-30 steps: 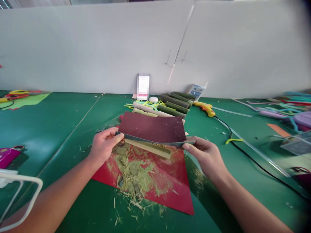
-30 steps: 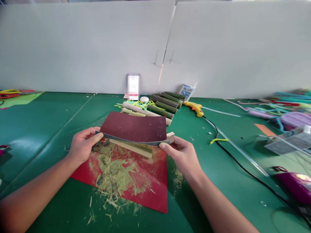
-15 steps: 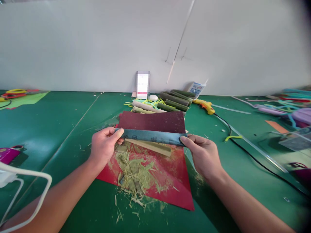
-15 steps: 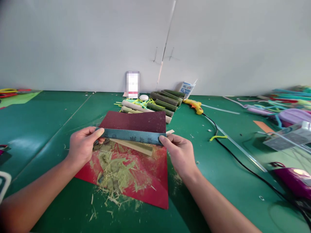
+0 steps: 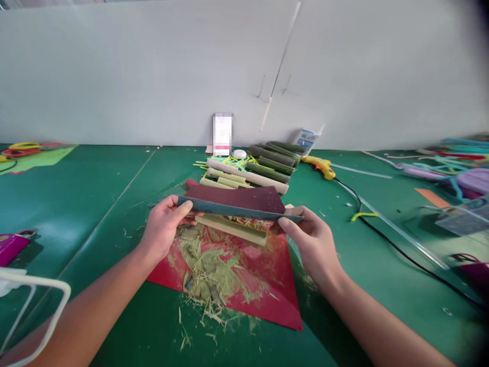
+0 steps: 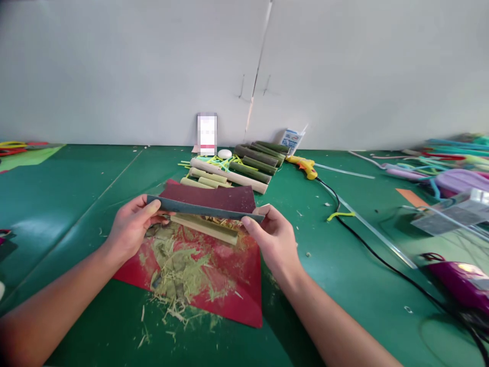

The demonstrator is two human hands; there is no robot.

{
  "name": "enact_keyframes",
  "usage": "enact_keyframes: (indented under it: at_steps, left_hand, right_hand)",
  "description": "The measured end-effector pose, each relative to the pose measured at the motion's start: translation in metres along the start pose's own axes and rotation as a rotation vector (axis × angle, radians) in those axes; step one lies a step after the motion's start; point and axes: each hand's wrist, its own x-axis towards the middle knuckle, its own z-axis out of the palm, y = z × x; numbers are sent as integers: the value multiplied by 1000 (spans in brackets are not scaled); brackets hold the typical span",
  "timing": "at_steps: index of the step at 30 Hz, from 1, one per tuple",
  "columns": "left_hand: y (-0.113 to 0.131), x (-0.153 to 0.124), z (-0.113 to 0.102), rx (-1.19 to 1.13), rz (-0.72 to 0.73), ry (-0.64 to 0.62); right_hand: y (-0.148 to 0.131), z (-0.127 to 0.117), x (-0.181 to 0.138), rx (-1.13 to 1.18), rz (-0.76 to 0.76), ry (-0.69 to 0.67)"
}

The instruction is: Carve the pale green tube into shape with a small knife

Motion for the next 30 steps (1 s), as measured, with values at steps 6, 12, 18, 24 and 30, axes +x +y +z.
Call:
enact_keyframes:
  at_steps: [6,12,18,24,30]
  left_hand:
    - [-7,1,4,30,49,120]
    - [-5,-2,11,20,108,149]
    - [-4,-4,12,42,171,191]
    - [2,-7,17,50,203,232]
    - [5,-4,17,-15,122,199]
  right_hand:
    - [1,1,1,-56,27,65]
    - [3,6,2,36,-57,132]
    - [4,9,2,83,-102,139]
    - [4,10,2,66,-96,133]
    - [1,9,0,28,-135,214]
